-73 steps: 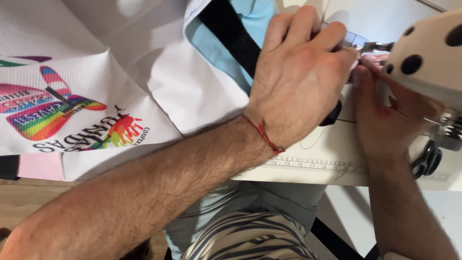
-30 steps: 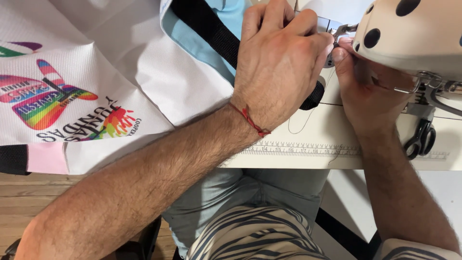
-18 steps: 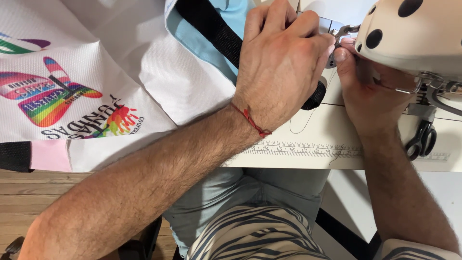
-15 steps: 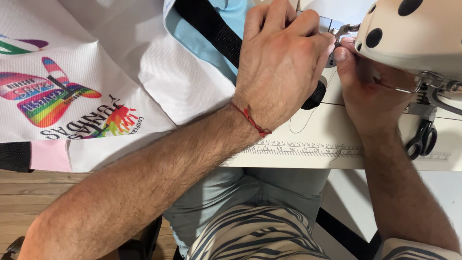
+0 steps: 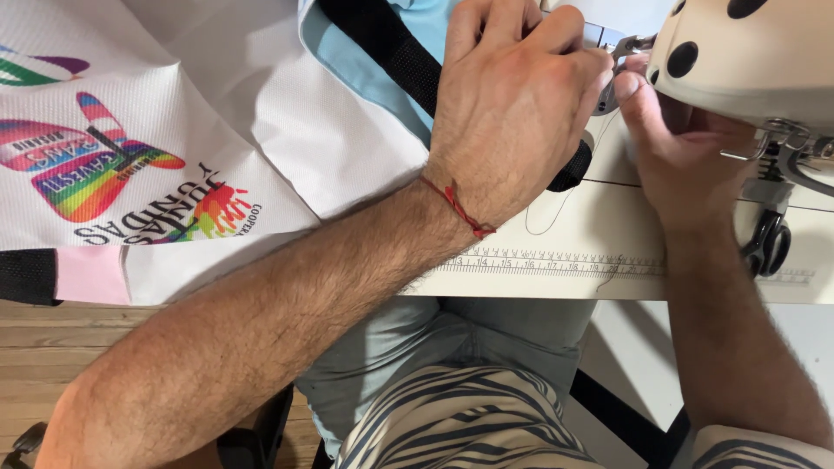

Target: The person is using a sewing machine to attach or repair a strap on a colorful fabric bag.

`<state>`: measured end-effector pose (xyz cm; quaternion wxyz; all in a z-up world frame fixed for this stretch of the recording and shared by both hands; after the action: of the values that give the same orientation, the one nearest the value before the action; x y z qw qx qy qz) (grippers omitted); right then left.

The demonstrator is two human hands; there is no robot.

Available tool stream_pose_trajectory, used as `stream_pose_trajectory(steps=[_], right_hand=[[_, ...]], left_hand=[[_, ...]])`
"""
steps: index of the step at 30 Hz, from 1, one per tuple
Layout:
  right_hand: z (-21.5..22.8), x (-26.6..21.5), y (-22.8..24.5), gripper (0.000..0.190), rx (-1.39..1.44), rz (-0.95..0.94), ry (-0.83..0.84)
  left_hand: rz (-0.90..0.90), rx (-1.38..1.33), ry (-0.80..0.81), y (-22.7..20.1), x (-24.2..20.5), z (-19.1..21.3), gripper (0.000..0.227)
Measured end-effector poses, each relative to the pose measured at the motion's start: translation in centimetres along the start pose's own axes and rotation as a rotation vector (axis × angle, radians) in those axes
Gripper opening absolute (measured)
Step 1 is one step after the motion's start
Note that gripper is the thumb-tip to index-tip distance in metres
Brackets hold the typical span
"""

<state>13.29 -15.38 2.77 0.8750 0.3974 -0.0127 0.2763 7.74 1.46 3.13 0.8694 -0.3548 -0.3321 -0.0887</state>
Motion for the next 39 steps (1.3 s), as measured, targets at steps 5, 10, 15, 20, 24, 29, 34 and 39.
stream_pose_trajectory(steps=[5, 10, 15, 20, 24, 29, 34, 39], right_hand=[[-0.1, 0.8, -1.1, 0.011, 0.122, -0.192, 0.026], [0.0, 0.6, -1.3, 0.013, 0.098, -0.124, 0.05], [0.0, 0.3, -1.0, 0.01, 0.02, 0.003, 0.083], [0.0, -0.1, -1.3, 0.007, -0.055, 0.049, 0.096], [0.1, 0.1, -1.4, 0.006, -0.047, -0.011, 0.101], [0.1, 0.4, -0.5, 0.008, -0.133, 0.066, 0.06], [1.6, -0.7, -0.2, 0.016, -0.035, -0.067, 0.047], [7.7, -3.7, 5.8, 0.02, -0.414, -0.257, 0.191]], left_hand=[[-0.001, -0.003, -0.003, 0.0, 0.1, 0.2, 0.01], [-0.001, -0.006, -0.003, 0.0, 0.1, 0.1, 0.009], [-0.003, -0.027, -0.004, 0.0, -0.1, -0.1, 0.009], [0.002, -0.041, -0.001, 0.1, -0.1, -0.1, 0.007], [0.001, -0.042, 0.004, 0.1, 0.0, -0.1, 0.006], [0.019, -0.043, 0.0, 0.1, 0.0, -0.1, 0.006], [0.014, -0.071, -0.007, -0.8, 0.1, 1.6, 0.003], [-0.007, -0.112, -0.027, -4.2, 1.2, 4.8, 0.006]])
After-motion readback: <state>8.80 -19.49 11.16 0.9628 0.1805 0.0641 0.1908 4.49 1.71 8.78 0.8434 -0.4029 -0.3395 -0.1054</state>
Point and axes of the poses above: each hand's wrist, its own x-axis towards the middle knuckle, its own z-axis out of the back of the hand, y = z × x, the point moved 8 cm from there along x, towards the middle knuckle, and after that the axes turned 7 degrees about -z, right-handed, at the moved point
